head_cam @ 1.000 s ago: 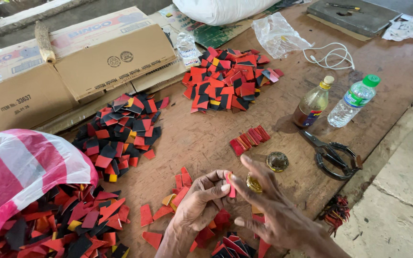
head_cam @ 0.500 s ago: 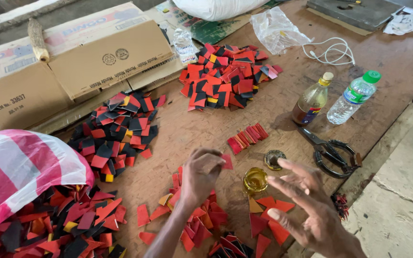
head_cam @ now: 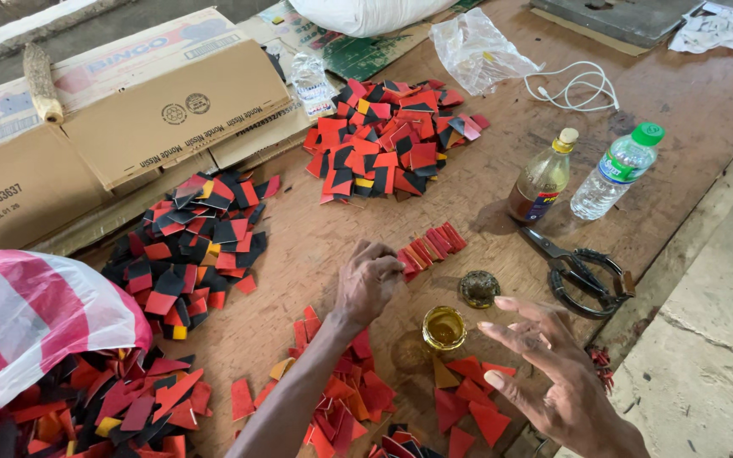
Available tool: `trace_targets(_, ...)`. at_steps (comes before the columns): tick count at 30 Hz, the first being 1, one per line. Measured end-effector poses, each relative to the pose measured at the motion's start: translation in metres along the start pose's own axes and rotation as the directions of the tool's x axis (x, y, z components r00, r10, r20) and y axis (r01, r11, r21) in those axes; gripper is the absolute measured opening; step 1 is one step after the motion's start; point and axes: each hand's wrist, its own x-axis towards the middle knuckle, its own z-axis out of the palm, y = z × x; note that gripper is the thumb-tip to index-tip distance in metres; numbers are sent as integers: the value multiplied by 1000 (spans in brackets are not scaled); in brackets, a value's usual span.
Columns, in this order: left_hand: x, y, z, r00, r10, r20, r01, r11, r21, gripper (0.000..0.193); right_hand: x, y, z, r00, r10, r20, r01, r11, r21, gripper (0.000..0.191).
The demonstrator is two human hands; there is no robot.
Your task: The person repeatedly picks small red and black foam pieces from a pile, dips them into a small jar of yellow liquid, and places them in a growing stack on the table. The workspace includes cardboard boxes, scissors, and bottles nearby.
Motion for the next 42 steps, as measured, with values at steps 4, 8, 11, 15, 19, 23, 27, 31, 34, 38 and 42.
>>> trace_targets(4, -3, 3, 0, 996, -49, 74, 45, 997, 58, 16, 10, -1, 2, 996, -67, 63, 69, 997, -23, 58)
trace_targets(8, -1, 9, -10, 992, -100, 77, 96, 994, 60, 16, 34, -6, 2, 952, -174, 252, 220, 961, -170, 61)
trace_targets(11, -2, 16, -24, 976, -208, 69, 208, 978, 14, 10, 55, -16, 5, 888, -108, 447, 243, 935, -258, 59)
trace_targets(15, -14, 29, -51, 915, -397, 65, 392, 917, 75, 17, 85, -31, 20, 578, 399, 712, 146, 807, -572, 55)
trace_targets(19, -29, 41, -68, 838, -539, 84, 516, 833, 199, 29, 104, -42, 27, 513, 383, 769, 292, 764, -575, 48)
trace_targets(23, -47, 43, -76, 864, -480, 156, 445, 870, 212, 19, 102, -44, 15, 630, 285, 722, 216, 829, -516, 47)
trace_targets(27, -61, 43, -73, 954, -254, 159, 209, 944, 255, 31, 85, -38, -4, 808, 142, 572, 111, 916, -385, 55)
trace_targets(31, -62, 49, -73, 893, -390, 227, 364, 920, 146, 19, 65, -31, -7, 878, 23, 478, 145, 939, -311, 53)
trace_targets(34, -59, 54, -77, 865, -445, 233, 457, 889, 2, 12, 55, -26, -6, 903, -31, 429, 172, 941, -293, 53)
trace_targets(38, -60, 55, -79, 766, -565, 308, 638, 725, -258, 10, 48, -26, -13, 948, -214, 237, 281, 910, -304, 45)
trace_targets(42, -63, 51, -77, 791, -506, 345, 611, 610, -504, 15, 33, -35, -25, 959, -233, -161, 188, 949, -254, 45)
